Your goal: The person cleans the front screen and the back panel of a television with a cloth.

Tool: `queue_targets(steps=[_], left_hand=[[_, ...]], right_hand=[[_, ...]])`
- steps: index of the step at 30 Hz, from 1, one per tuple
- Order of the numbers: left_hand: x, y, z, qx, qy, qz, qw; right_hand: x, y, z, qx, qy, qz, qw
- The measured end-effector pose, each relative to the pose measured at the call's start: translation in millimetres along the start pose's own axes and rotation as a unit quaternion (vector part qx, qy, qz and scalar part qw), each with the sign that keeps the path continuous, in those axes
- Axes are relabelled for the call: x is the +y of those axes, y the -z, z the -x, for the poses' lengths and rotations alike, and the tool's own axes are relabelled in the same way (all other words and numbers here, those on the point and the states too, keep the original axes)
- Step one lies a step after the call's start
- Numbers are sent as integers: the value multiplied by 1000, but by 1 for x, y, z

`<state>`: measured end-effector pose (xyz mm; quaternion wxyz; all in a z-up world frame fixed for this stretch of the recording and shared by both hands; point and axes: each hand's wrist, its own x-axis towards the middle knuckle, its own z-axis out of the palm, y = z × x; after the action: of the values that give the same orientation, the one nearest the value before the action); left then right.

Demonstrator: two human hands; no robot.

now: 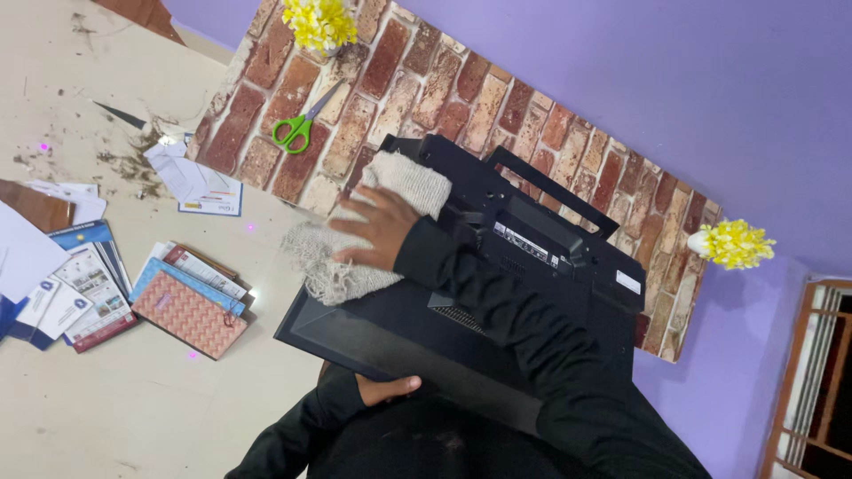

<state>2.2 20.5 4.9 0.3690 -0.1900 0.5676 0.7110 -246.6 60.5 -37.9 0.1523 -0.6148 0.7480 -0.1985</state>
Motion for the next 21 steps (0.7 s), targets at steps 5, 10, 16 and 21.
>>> queue_targets(steps=[5, 10, 16, 21], left_hand=[[-19, -1, -9, -40, 41, 61, 996], [-10, 4, -3, -30, -49, 119, 991], [-15, 10, -7, -46, -63, 95, 992], [-18, 14, -10, -60, -11, 83, 995]], right_hand=[[-56, 28, 38, -11, 24, -44, 999], [-45, 35, 77, -47, -1, -31, 998], [1, 33, 100, -73, -141, 32, 987], [44, 21, 98, 2, -158, 145, 977]])
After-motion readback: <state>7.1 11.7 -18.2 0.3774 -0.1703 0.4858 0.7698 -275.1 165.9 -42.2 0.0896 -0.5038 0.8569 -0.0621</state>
